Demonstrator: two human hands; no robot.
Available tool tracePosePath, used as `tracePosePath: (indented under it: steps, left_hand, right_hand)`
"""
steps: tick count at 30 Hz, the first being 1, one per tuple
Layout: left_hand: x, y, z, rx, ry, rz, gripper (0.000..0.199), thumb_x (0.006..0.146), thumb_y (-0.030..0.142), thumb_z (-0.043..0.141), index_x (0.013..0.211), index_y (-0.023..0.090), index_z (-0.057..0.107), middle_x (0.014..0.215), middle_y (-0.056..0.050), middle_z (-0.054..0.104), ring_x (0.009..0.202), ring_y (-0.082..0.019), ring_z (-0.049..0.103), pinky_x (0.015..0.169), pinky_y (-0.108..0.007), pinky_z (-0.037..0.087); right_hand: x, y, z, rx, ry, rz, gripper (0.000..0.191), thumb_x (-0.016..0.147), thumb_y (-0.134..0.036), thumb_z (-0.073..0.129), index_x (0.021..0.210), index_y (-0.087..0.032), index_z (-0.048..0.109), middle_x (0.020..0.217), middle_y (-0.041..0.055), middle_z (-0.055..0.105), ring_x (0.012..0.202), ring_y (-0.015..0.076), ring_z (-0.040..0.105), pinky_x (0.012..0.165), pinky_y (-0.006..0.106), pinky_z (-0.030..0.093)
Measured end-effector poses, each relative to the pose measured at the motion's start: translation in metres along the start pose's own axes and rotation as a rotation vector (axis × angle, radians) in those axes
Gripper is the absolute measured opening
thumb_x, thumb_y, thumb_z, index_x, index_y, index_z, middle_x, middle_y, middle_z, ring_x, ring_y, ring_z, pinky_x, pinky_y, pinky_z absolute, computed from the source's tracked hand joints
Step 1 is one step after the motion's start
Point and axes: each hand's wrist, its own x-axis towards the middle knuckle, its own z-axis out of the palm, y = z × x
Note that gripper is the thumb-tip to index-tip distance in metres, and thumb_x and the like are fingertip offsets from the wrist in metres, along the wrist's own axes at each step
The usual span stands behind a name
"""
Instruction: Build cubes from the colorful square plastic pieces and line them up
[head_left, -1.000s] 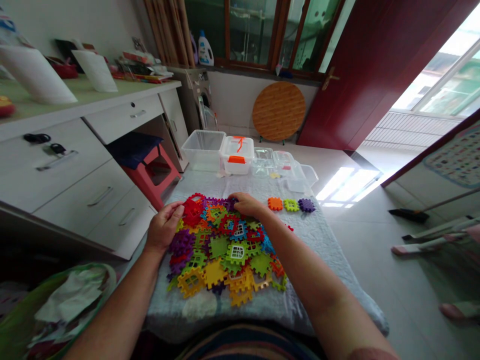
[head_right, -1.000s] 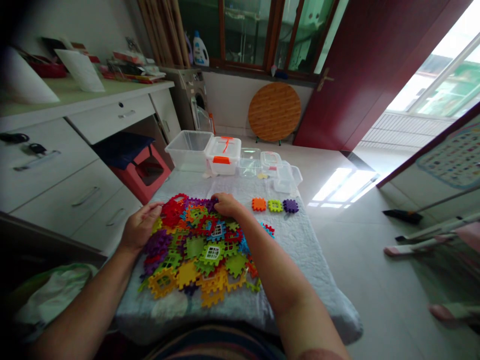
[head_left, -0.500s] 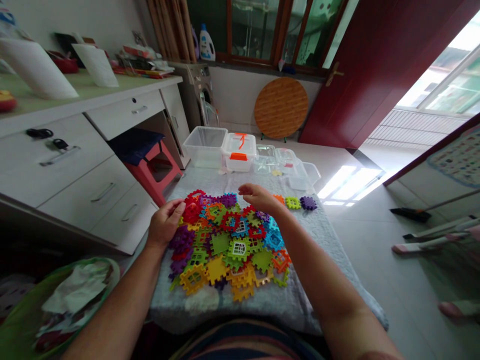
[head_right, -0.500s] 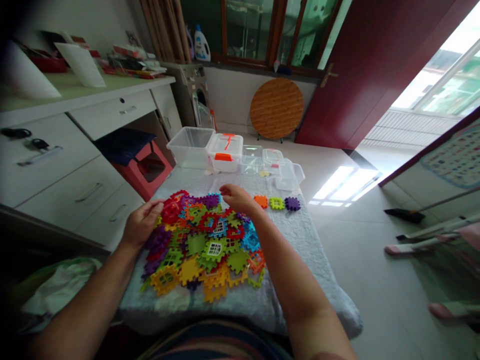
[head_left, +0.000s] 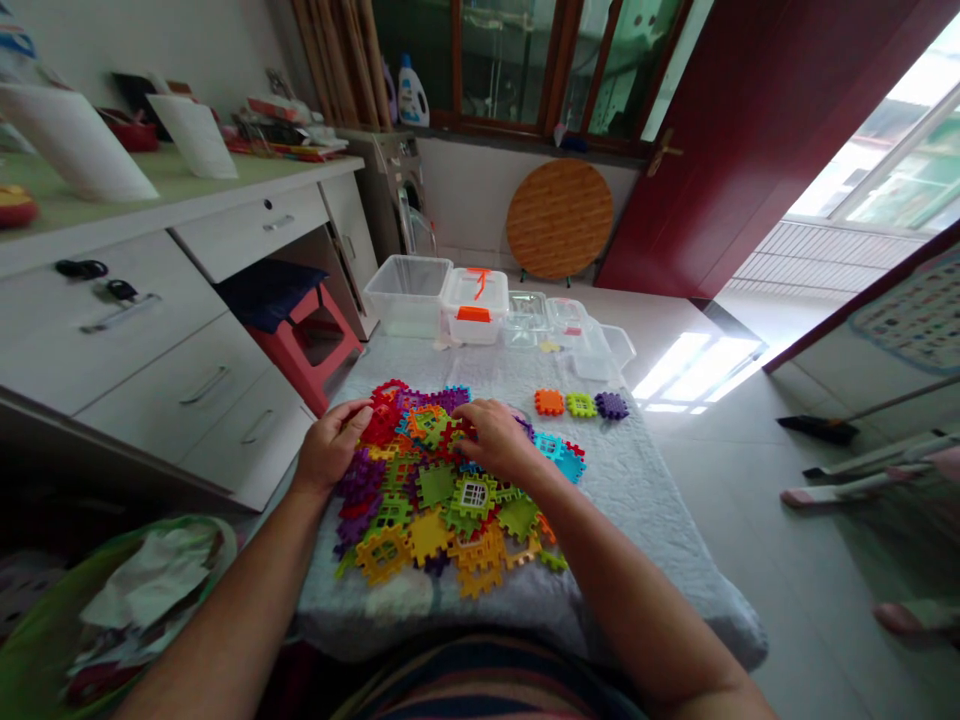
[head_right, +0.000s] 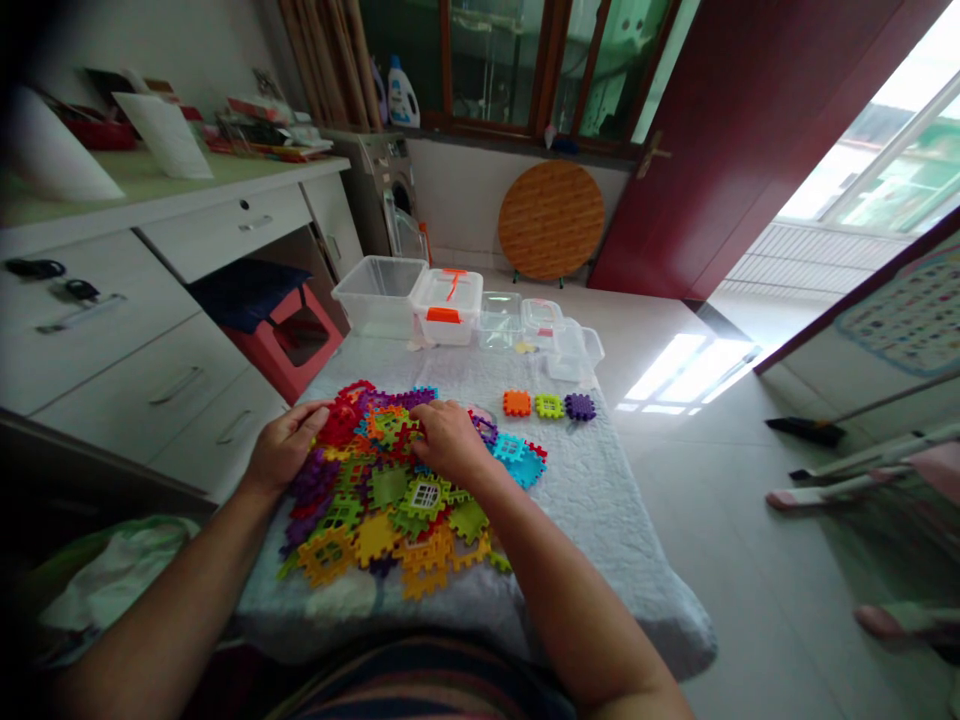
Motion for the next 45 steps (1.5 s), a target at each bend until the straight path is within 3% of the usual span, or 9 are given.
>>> tracePosePath:
  steps: [3, 9, 13, 17, 22, 30, 36, 41, 45]
  left_hand:
    - [0.001, -0.001, 0.000, -0.008, -0.014, -0.008, 0.050, 0.083, 0.055, 0.052, 0.108, 0.017, 0.071, 0.108, -0.005, 0.073, 0.103, -0.025, 0.065, 0.099, -0.034, 0.048]
    - [0.002, -0.002, 0.001, 0.001, -0.018, -0.017, 0.051, 0.082, 0.058, 0.052, 0.107, 0.018, 0.070, 0.106, -0.005, 0.073, 0.103, -0.025, 0.065, 0.099, -0.035, 0.048]
    - [0.002, -0.002, 0.001, -0.004, -0.022, -0.019, 0.049, 0.082, 0.057, 0.052, 0.106, 0.018, 0.070, 0.106, -0.005, 0.073, 0.102, -0.025, 0.065, 0.098, -0.035, 0.048]
    - [0.002, -0.004, 0.001, -0.004, -0.025, -0.022, 0.050, 0.082, 0.057, 0.052, 0.107, 0.018, 0.070, 0.106, -0.005, 0.073, 0.103, -0.025, 0.065, 0.097, -0.035, 0.048]
    - [0.002, -0.003, 0.002, -0.007, -0.024, -0.034, 0.052, 0.081, 0.059, 0.053, 0.108, 0.018, 0.070, 0.107, -0.006, 0.072, 0.104, -0.026, 0.065, 0.099, -0.037, 0.047]
    - [0.001, 0.002, 0.001, 0.006, -0.021, -0.038, 0.053, 0.080, 0.060, 0.052, 0.106, 0.018, 0.070, 0.106, -0.006, 0.072, 0.102, -0.025, 0.065, 0.098, -0.036, 0.047]
    - [0.002, 0.000, 0.001, 0.019, -0.032, -0.026, 0.051, 0.081, 0.059, 0.052, 0.107, 0.018, 0.070, 0.105, -0.006, 0.072, 0.101, -0.025, 0.065, 0.096, -0.035, 0.048]
    - [0.002, -0.001, 0.001, 0.021, -0.026, -0.027, 0.049, 0.081, 0.057, 0.053, 0.107, 0.019, 0.070, 0.106, -0.005, 0.072, 0.100, -0.024, 0.065, 0.098, -0.035, 0.047]
    - [0.002, -0.002, 0.002, 0.021, -0.031, -0.033, 0.051, 0.081, 0.058, 0.053, 0.108, 0.019, 0.070, 0.106, -0.005, 0.072, 0.101, -0.024, 0.065, 0.098, -0.034, 0.047]
  right_hand:
    - [-0.003, 0.004, -0.003, 0.167, 0.061, 0.054, 0.025, 0.078, -0.008, 0.059, 0.099, -0.017, 0.069, 0.087, 0.0031, 0.070, 0.081, 0.0146, 0.060, 0.077, 0.027, 0.043]
    - [-0.009, 0.013, -0.004, 0.422, 0.090, 0.172, 0.016, 0.081, -0.014, 0.060, 0.093, -0.019, 0.069, 0.080, 0.0001, 0.071, 0.069, 0.0111, 0.060, 0.067, 0.024, 0.044]
    - [-0.007, 0.017, -0.009, 0.351, 0.087, 0.143, 0.014, 0.083, -0.019, 0.062, 0.094, -0.019, 0.070, 0.084, 0.0024, 0.070, 0.075, 0.0127, 0.061, 0.072, 0.027, 0.046]
    - [-0.014, 0.034, -0.028, 0.308, 0.199, 0.144, 0.016, 0.084, -0.018, 0.061, 0.097, -0.017, 0.069, 0.093, 0.0059, 0.069, 0.080, 0.0133, 0.061, 0.074, 0.028, 0.046]
    - [-0.037, 0.055, -0.049, 0.275, 0.151, 0.225, 0.012, 0.082, -0.016, 0.063, 0.092, -0.016, 0.069, 0.079, 0.0016, 0.067, 0.071, 0.0122, 0.058, 0.070, 0.026, 0.044]
    - [-0.032, 0.020, -0.022, 0.044, -0.022, 0.058, 0.021, 0.082, -0.022, 0.069, 0.102, -0.015, 0.068, 0.098, 0.0083, 0.066, 0.093, 0.0191, 0.056, 0.088, 0.033, 0.040]
    - [-0.021, 0.010, -0.013, 0.052, 0.022, 0.126, 0.008, 0.082, -0.011, 0.060, 0.080, -0.018, 0.064, 0.084, 0.0034, 0.064, 0.085, 0.0164, 0.055, 0.079, 0.027, 0.039]
    - [-0.019, 0.007, -0.012, 0.020, 0.000, 0.107, 0.006, 0.082, -0.022, 0.064, 0.087, -0.019, 0.063, 0.086, 0.0035, 0.063, 0.083, 0.0167, 0.055, 0.077, 0.027, 0.039]
    - [-0.017, 0.006, -0.006, -0.070, -0.019, 0.126, 0.010, 0.079, -0.015, 0.058, 0.086, -0.019, 0.063, 0.087, 0.0053, 0.062, 0.083, 0.0178, 0.055, 0.075, 0.027, 0.039]
